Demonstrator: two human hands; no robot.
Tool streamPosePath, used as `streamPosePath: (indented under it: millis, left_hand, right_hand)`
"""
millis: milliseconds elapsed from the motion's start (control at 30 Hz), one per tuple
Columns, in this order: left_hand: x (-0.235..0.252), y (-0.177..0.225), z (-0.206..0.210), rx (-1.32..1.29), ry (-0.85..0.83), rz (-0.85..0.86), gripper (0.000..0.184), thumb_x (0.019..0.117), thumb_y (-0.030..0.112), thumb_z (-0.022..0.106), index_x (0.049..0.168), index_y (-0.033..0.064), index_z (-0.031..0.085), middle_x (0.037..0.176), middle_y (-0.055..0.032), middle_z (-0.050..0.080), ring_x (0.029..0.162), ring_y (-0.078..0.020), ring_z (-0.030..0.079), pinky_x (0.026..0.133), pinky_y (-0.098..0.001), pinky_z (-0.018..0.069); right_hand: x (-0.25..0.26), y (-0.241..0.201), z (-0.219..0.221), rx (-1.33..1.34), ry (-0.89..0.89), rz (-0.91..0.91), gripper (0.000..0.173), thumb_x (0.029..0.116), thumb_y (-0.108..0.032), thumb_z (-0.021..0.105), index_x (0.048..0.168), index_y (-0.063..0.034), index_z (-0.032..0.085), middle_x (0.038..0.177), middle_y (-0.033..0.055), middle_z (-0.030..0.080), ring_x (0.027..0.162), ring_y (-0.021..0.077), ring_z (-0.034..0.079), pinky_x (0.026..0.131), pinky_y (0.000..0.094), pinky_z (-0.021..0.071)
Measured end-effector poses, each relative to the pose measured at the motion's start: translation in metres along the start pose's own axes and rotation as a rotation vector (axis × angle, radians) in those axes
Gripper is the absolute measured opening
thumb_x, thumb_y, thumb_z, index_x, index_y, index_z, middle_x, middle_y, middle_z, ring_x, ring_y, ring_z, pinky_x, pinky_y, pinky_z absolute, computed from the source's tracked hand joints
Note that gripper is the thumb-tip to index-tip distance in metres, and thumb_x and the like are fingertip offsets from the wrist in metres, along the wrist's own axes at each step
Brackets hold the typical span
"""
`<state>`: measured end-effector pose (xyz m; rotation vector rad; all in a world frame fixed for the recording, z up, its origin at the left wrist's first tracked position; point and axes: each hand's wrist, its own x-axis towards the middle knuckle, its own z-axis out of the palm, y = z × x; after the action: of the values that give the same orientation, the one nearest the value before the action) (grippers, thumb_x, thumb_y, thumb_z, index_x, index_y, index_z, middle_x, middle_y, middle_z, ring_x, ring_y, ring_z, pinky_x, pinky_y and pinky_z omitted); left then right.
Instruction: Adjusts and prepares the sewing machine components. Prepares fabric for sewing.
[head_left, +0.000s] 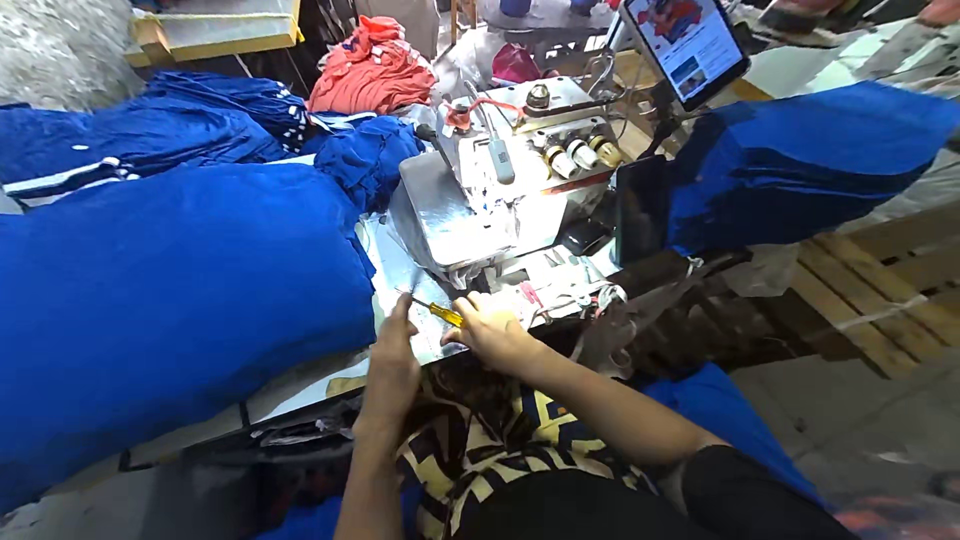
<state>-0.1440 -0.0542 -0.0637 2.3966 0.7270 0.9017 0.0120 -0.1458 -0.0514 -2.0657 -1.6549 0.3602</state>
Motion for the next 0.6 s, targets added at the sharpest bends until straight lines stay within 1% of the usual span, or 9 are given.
streamPosePath:
  millis: [33, 100, 167, 233, 300, 400, 467, 567, 600]
  left_hand:
    - [0.004, -0.008, 0.002, -0.079, 0.076, -0.128, 0.043, 0.1023, -0.003, 0.041, 0.144, -0.0139, 0.043, 0.094, -0.0190, 0.067, 0.070, -0.0192, 0.064, 0.067, -0.0336, 0.0558]
    - [0.014, -0.012, 0.005, -0.222, 0.150, -0.374, 0.045, 0.1077, 0.008, 0.036, 0.150, -0.0090, 0.034, 0.096, -0.0126, 0.063, 0.064, -0.0077, 0.059, 0.062, -0.0241, 0.0522]
    - [0.022, -0.013, 0.010, -0.186, 0.125, -0.470, 0.047, 0.1080, 0.007, 0.038, 0.153, -0.0063, 0.034, 0.111, -0.0199, 0.063, 0.074, -0.0172, 0.064, 0.069, -0.0324, 0.0559]
    - [0.026, -0.014, 0.015, -0.046, 0.098, -0.423, 0.048, 0.1044, 0.000, 0.043, 0.152, -0.0084, 0.039, 0.125, -0.0311, 0.056, 0.091, -0.0325, 0.066, 0.081, -0.0424, 0.0570]
    - [0.026, -0.014, 0.020, 0.077, 0.099, -0.343, 0.048, 0.1009, -0.004, 0.047, 0.148, -0.0107, 0.044, 0.129, -0.0373, 0.054, 0.106, -0.0434, 0.064, 0.091, -0.0476, 0.0547]
    - [0.025, -0.019, 0.029, 0.168, 0.136, -0.237, 0.038, 0.0975, -0.008, 0.051, 0.135, -0.0132, 0.057, 0.123, -0.0361, 0.058, 0.107, -0.0474, 0.064, 0.093, -0.0496, 0.0548]
    - [0.026, -0.018, 0.032, 0.204, 0.089, -0.251, 0.033, 0.0942, -0.012, 0.053, 0.124, -0.0135, 0.065, 0.128, -0.0369, 0.057, 0.110, -0.0500, 0.063, 0.096, -0.0529, 0.0536]
    - [0.036, 0.008, 0.019, 0.269, -0.221, -0.406, 0.037, 0.0945, -0.009, 0.052, 0.131, -0.0111, 0.061, 0.151, -0.0378, 0.039, 0.135, -0.0561, 0.044, 0.110, -0.0635, 0.0375]
    - [0.038, 0.017, 0.016, 0.256, -0.214, -0.371, 0.040, 0.0949, -0.007, 0.053, 0.135, -0.0113, 0.058, 0.153, -0.0410, 0.034, 0.138, -0.0587, 0.039, 0.112, -0.0653, 0.0343]
  right_hand:
    - [0.005, 0.005, 0.014, -0.057, 0.021, -0.025, 0.043, 0.1047, -0.029, 0.057, 0.133, 0.0027, 0.062, 0.116, 0.0276, 0.066, 0.110, 0.0439, 0.064, 0.093, 0.0535, 0.0525]
    - [0.011, 0.021, 0.047, -0.142, 0.300, -0.189, 0.027, 0.0985, -0.010, 0.059, 0.121, -0.0014, 0.072, 0.094, 0.0215, 0.071, 0.090, 0.0399, 0.070, 0.077, 0.0487, 0.0571]
    - [0.011, 0.026, 0.053, -0.125, 0.437, -0.278, 0.020, 0.0943, -0.004, 0.062, 0.109, -0.0009, 0.075, 0.085, 0.0178, 0.070, 0.082, 0.0369, 0.070, 0.072, 0.0463, 0.0573]
    - [0.002, 0.023, 0.040, -0.042, 0.491, -0.270, 0.019, 0.0906, -0.001, 0.064, 0.105, 0.0022, 0.076, 0.086, 0.0186, 0.071, 0.080, 0.0345, 0.071, 0.073, 0.0441, 0.0589]
    - [-0.013, 0.020, 0.014, 0.033, 0.568, -0.222, 0.018, 0.0903, -0.002, 0.064, 0.103, 0.0027, 0.076, 0.088, 0.0169, 0.072, 0.078, 0.0276, 0.072, 0.072, 0.0373, 0.0602]
    - [-0.035, 0.023, -0.031, 0.224, 0.721, -0.170, 0.014, 0.0884, -0.002, 0.068, 0.100, 0.0047, 0.073, 0.090, 0.0132, 0.071, 0.078, 0.0135, 0.069, 0.073, 0.0258, 0.0591]
    - [-0.041, 0.031, -0.051, 0.339, 0.857, -0.187, 0.015, 0.0870, 0.000, 0.070, 0.102, 0.0014, 0.067, 0.095, 0.0053, 0.070, 0.082, 0.0050, 0.068, 0.077, 0.0231, 0.0597]
    - [-0.035, 0.040, -0.065, 0.342, 1.047, -0.212, 0.022, 0.0867, 0.001, 0.072, 0.108, -0.0018, 0.065, 0.104, 0.0002, 0.072, 0.091, 0.0030, 0.070, 0.081, 0.0228, 0.0604]
    - [-0.031, 0.041, -0.067, 0.317, 1.083, -0.222, 0.024, 0.0867, 0.002, 0.073, 0.109, -0.0007, 0.064, 0.105, 0.0002, 0.072, 0.093, 0.0027, 0.070, 0.082, 0.0220, 0.0604]
